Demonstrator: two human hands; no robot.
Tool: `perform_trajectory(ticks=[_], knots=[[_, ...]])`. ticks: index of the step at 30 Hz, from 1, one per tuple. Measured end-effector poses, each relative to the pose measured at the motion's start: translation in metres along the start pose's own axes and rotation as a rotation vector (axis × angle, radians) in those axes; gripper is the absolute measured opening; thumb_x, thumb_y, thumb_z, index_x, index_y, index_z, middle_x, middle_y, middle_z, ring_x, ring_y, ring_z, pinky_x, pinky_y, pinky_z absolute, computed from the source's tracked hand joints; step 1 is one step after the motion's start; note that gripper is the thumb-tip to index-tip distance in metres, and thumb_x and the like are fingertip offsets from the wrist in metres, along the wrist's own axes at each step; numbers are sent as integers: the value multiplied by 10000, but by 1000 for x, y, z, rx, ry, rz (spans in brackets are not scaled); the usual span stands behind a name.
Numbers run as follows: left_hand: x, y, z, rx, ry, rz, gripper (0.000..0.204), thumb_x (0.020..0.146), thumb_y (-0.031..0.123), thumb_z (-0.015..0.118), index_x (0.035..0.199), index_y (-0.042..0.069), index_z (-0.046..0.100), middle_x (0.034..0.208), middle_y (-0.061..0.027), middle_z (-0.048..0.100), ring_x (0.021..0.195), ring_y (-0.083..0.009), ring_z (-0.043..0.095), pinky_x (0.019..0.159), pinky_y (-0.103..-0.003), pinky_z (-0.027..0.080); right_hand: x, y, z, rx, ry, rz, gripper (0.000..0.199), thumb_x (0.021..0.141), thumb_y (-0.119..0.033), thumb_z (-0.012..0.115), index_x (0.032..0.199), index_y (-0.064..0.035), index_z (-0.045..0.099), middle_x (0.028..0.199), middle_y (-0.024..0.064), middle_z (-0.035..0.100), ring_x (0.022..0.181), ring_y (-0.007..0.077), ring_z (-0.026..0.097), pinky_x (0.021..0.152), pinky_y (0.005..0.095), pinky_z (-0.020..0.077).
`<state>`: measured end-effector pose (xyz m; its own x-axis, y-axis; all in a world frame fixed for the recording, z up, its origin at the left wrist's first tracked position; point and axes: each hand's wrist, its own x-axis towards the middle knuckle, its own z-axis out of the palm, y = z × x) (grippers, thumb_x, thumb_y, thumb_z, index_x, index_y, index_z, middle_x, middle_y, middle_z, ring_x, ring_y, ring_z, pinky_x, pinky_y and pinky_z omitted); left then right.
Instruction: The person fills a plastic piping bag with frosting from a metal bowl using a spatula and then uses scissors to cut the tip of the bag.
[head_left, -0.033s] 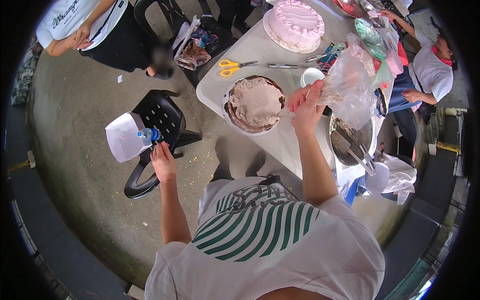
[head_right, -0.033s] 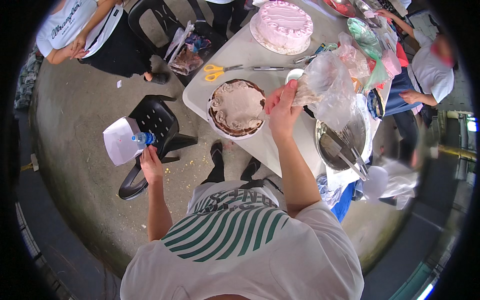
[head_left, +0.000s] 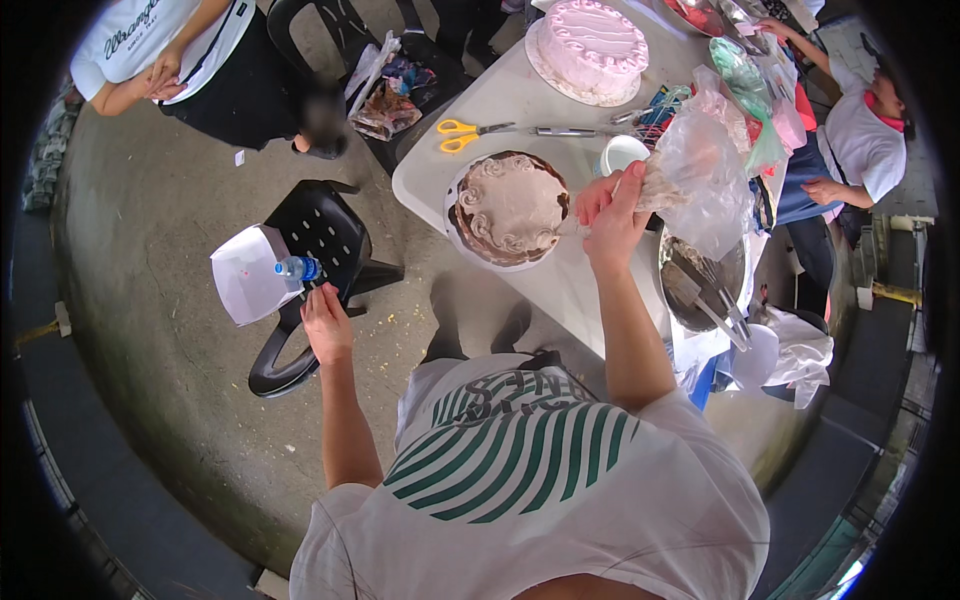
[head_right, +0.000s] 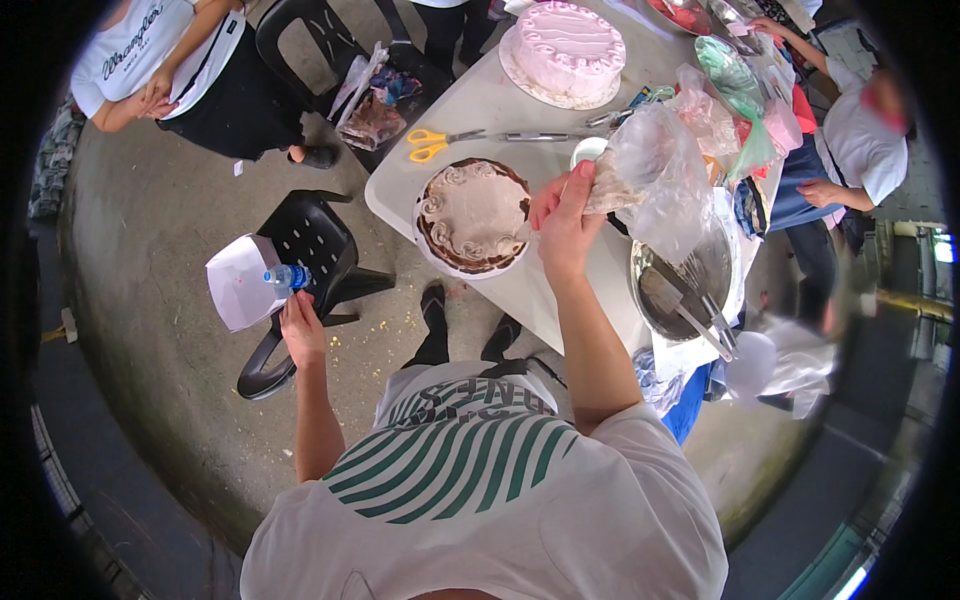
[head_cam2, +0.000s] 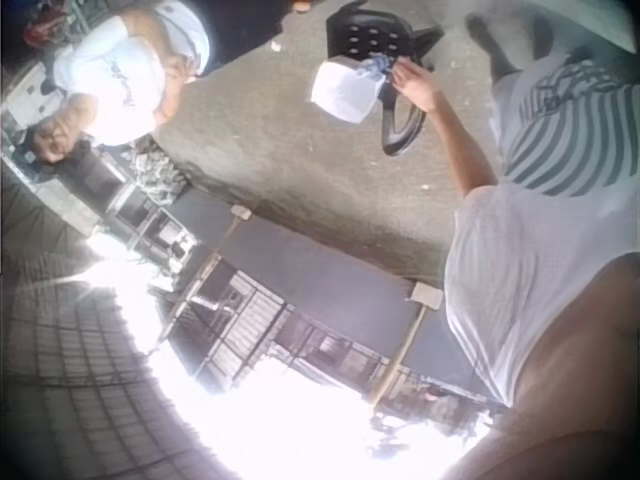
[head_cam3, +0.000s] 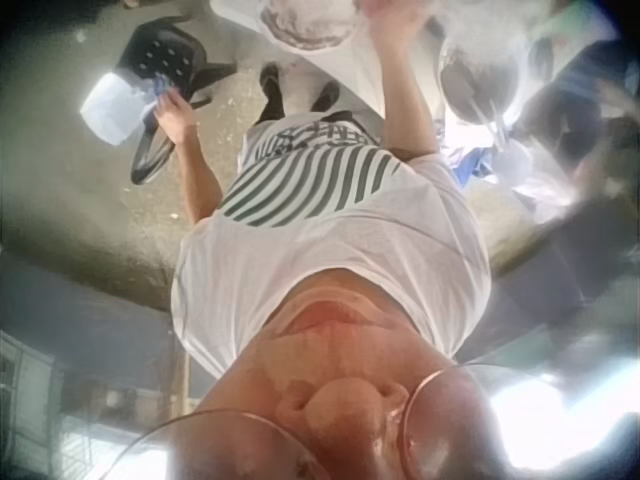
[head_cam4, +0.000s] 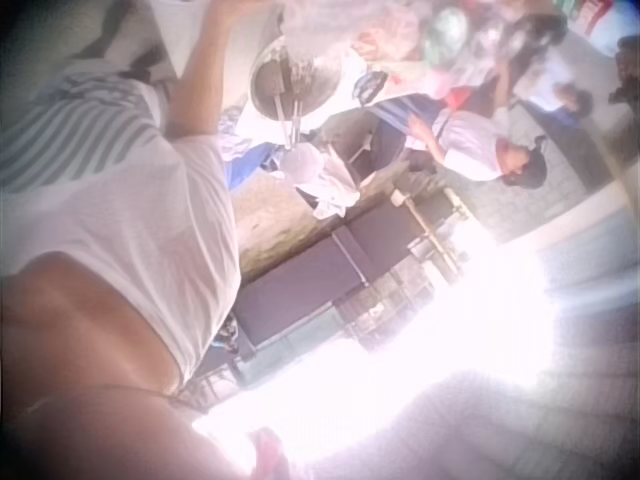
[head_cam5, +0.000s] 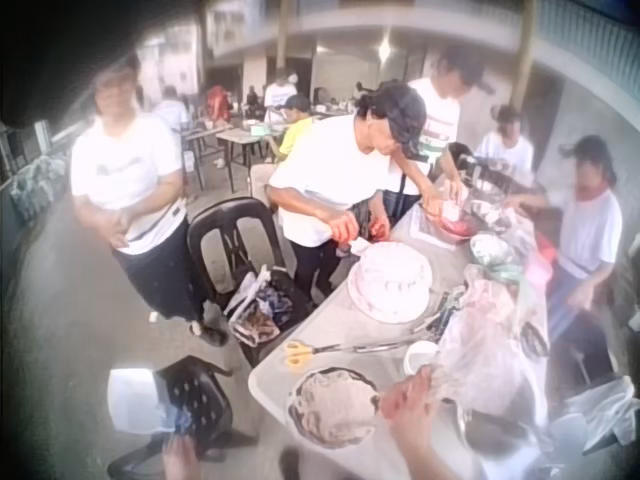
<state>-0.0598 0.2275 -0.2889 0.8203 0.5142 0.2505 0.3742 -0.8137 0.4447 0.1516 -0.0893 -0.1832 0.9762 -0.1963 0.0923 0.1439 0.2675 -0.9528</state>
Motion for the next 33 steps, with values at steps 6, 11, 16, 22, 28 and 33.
perform_trajectory(ticks=[6, 11, 16, 22, 28, 33], knots=[[-1, -2, 2, 21, -10, -19, 281, 992, 192, 427, 806, 21, 551, 774, -136, 614, 755, -340, 585, 756, -427, 440, -11, -5, 4, -42, -20, 9, 550, 1014, -411, 389, 559, -105, 346, 448, 8, 344, 359, 115, 341, 345, 273, 278], [-1, -4, 4, 8, 7, -16, 291, 994, 201, 423, 804, 22, 552, 779, -140, 615, 760, -347, 584, 758, -435, 438, -12, -6, 11, 17, -59, 74, 545, 1015, -419, 381, 573, -102, 350, 459, 8, 349, 367, 118, 358, 353, 274, 295], [-1, -5, 5, 19, 9, -13, 292, 993, 199, 424, 801, 22, 553, 779, -143, 613, 757, -351, 580, 754, -438, 436, -7, -4, 14, 21, -56, 66, 529, 1015, -419, 379, 593, -101, 349, 461, 7, 352, 366, 118, 358, 354, 274, 295], [-1, -4, 4, 17, 6, -15, 294, 992, 198, 423, 797, 21, 553, 778, -144, 613, 754, -353, 579, 752, -436, 436, -2, -2, 7, 35, -33, 5, 525, 1018, -399, 383, 588, -101, 347, 457, 10, 355, 358, 120, 357, 347, 278, 286], [-2, -5, 5, 6, 13, -12, 290, 989, 189, 427, 791, 19, 554, 776, -145, 613, 751, -354, 577, 748, -436, 435, -4, 0, 2, 57, -48, 2, 531, 1012, -407, 401, 583, -96, 352, 453, 13, 352, 360, 124, 348, 352, 283, 290], [-1, -6, 4, 21, 24, 5, 282, 983, 176, 438, 786, 16, 561, 774, -155, 612, 747, -362, 574, 738, -443, 436, 7, -14, 1, 185, 161, 83, 532, 990, -444, 446, 600, -94, 351, 469, 13, 339, 382, 136, 334, 374, 301, 294]])
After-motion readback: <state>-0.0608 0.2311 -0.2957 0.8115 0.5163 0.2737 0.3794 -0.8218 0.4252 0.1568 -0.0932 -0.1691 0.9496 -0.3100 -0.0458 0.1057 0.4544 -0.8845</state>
